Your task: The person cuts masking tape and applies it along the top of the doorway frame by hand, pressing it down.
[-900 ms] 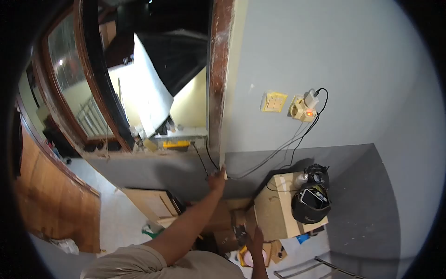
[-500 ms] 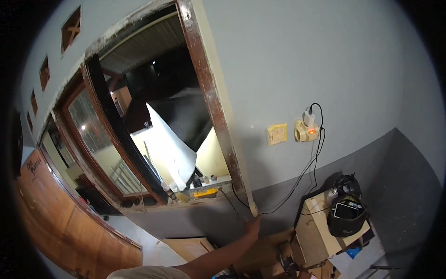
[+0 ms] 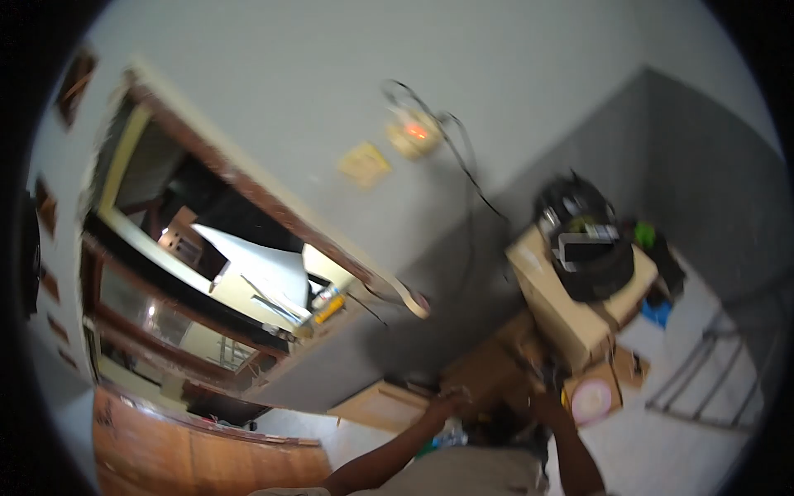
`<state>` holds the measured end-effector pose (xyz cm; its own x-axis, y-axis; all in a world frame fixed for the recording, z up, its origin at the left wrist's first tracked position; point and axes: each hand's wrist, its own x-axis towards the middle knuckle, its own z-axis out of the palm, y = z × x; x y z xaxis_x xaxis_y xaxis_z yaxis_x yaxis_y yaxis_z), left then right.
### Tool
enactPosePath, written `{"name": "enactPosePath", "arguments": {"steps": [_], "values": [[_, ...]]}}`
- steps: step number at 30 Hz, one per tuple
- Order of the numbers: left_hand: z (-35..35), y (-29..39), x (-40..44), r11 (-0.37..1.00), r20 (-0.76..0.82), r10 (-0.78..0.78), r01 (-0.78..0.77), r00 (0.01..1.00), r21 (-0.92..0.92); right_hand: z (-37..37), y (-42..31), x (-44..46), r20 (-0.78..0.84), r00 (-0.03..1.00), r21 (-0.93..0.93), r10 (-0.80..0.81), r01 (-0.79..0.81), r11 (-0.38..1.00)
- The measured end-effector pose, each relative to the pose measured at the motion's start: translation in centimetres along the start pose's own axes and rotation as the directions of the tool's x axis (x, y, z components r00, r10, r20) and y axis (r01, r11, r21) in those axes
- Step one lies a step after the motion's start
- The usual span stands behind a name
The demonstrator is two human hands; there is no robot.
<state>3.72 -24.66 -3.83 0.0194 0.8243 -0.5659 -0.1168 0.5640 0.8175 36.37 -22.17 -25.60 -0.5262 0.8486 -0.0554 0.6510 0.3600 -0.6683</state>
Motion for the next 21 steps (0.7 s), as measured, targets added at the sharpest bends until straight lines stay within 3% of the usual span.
{"name": "enactPosePath", "arguments": {"steps": [1, 2, 3, 4, 6, 7, 8, 9, 10, 12, 13, 16, 17, 19, 21], "values": [[0.7, -0.3, -1.3, 0.996, -0.046, -0.051, 0.054, 0.998, 0.072, -1.8, -0.6, 0.0, 0.097, 0.995, 0.057, 0.002, -0.008, 0.998], [1.4, -0.4, -2.6, 0.984, -0.091, -0.102, 0.114, 0.991, 0.139, -3.3, -0.3, 0.9, 0.272, 0.953, -0.172, -0.13, 0.181, 0.968], [2.3, -0.5, -3.6, 0.979, -0.135, -0.169, 0.182, 0.976, 0.087, -7.0, -4.2, 0.9, 0.119, 0.993, -0.127, -0.003, 0.019, 0.992], [2.8, -1.1, -4.6, 0.971, -0.178, -0.227, 0.237, 0.958, 0.036, -7.5, -3.6, 1.2, 0.227, 0.973, -0.121, -0.052, 0.081, 0.989], [3.1, -2.3, -5.7, 0.961, -0.152, -0.273, 0.275, 0.95, -0.005, -8.5, -4.2, 1.2, 0.079, 0.996, -0.058, -0.031, 0.036, 0.998], [3.2, -2.8, -6.4, 0.964, -0.144, -0.232, 0.247, 0.962, 0.096, -7.4, -3.5, 1.2, -0.011, 0.998, -0.064, -0.065, 0.064, 0.996], [3.2, -3.1, -6.8, 0.959, -0.131, -0.182, 0.205, 0.975, 0.195, -8.8, -4.1, 1.1, 0.002, 0.999, -0.055, -0.042, 0.042, 0.998], [3.1, -3.0, -6.9, 0.951, -0.172, -0.287, 0.303, 0.942, 0.07, -11.6, -5.8, 1.4, 0.103, 0.994, -0.058, 0.04, -0.034, 0.998], [2.2, -4.5, -6.5, 0.946, -0.18, -0.276, 0.3, 0.944, 0.121, -13.3, -6.6, 1.7, 0.202, 0.972, -0.071, 0.117, -0.105, 0.992], [1.4, -5.0, -7.0, 0.947, -0.14, -0.208, 0.235, 0.968, 0.22, -13.4, -6.0, 2.3, 0.228, 0.963, -0.088, 0.141, -0.124, 0.988], [0.6, -5.4, -7.1, 0.897, -0.14, -0.202, 0.24, 0.969, 0.372, -13.4, -5.9, 2.3, 0.241, 0.958, -0.102, 0.154, -0.133, 0.986], [-3.5, -9.6, -7.8, 0.877, -0.16, -0.153, 0.209, 0.975, 0.432, -13.4, -5.8, 2.2, 0.306, 0.936, -0.136, 0.174, -0.138, 0.981], [-5.6, -11.5, -7.9, 0.879, -0.165, -0.158, 0.215, 0.973, 0.426, -12.5, -5.3, 1.8, 0.314, 0.934, -0.136, 0.172, -0.135, 0.981], [-9.9, -15.2, -8.8, 0.747, -0.222, -0.249, 0.333, 0.943, 0.575, -9.7, -3.2, 0.5, 0.196, 0.976, -0.043, 0.1, -0.094, 0.995], [-11.7, -16.1, -10.8, 0.693, -0.314, -0.305, 0.435, 0.899, 0.574, -9.2, -2.4, -1.5, 0.173, 0.975, 0.038, 0.137, -0.146, 0.989]]}}
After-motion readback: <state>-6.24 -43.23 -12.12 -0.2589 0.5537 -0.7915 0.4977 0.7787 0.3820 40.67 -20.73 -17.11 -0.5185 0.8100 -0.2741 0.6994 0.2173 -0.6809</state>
